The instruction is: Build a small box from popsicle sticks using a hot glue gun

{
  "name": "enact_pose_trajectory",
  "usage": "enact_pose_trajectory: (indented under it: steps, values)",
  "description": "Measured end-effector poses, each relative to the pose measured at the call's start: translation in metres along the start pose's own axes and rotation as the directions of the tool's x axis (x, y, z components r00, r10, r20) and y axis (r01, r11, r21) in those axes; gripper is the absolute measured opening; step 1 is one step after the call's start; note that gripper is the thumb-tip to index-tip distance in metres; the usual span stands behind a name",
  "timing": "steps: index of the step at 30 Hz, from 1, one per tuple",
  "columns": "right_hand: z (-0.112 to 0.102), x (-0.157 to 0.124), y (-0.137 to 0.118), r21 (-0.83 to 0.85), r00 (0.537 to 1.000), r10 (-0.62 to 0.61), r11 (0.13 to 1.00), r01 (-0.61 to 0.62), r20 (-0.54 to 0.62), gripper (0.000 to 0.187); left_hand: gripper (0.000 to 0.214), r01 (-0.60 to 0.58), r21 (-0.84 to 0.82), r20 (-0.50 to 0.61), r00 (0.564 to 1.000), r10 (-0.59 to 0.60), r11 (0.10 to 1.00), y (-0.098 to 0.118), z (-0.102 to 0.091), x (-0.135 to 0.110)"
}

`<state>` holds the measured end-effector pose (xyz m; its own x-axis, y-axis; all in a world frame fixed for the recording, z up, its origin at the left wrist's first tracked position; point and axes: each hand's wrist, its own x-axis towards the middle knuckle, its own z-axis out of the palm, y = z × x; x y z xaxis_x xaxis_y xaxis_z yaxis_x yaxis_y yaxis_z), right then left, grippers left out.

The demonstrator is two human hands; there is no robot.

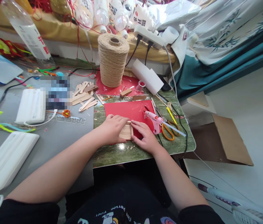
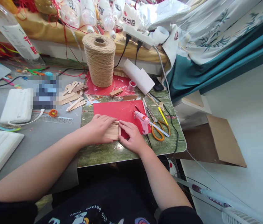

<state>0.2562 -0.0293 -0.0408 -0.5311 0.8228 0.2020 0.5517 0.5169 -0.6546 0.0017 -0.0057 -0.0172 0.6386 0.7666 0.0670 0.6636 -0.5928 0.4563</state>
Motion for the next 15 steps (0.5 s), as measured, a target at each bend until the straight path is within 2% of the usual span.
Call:
enact_pose_trajectory:
  steps: [6,11,15]
  values:
    - [-0.0001,-0.0018,0.0004,0.024,1.0,0.012,1.0,-0.012,-0.001,0.061,0.085,-0.003,0.007,-0.007,1.0,0.003,1.0,-0.0006,0.0007,0.0001]
    - [-0.0003,-0.0052,0.0015,0.105,0.995,0.054,0.993,-0.046,-0.078,0.061,0.082,-0.019,0.004,-0.03,0.999,0.019,1.0,-0.0004,0.0008,-0.0007]
    - [0.0002,-0.0079,0.0041,0.23,0.983,0.125,0.969,-0.091,-0.137,0.064,0.076,-0.041,-0.064,-0.14,0.99,0.032,0.997,0.0019,-0.006,0.0004]
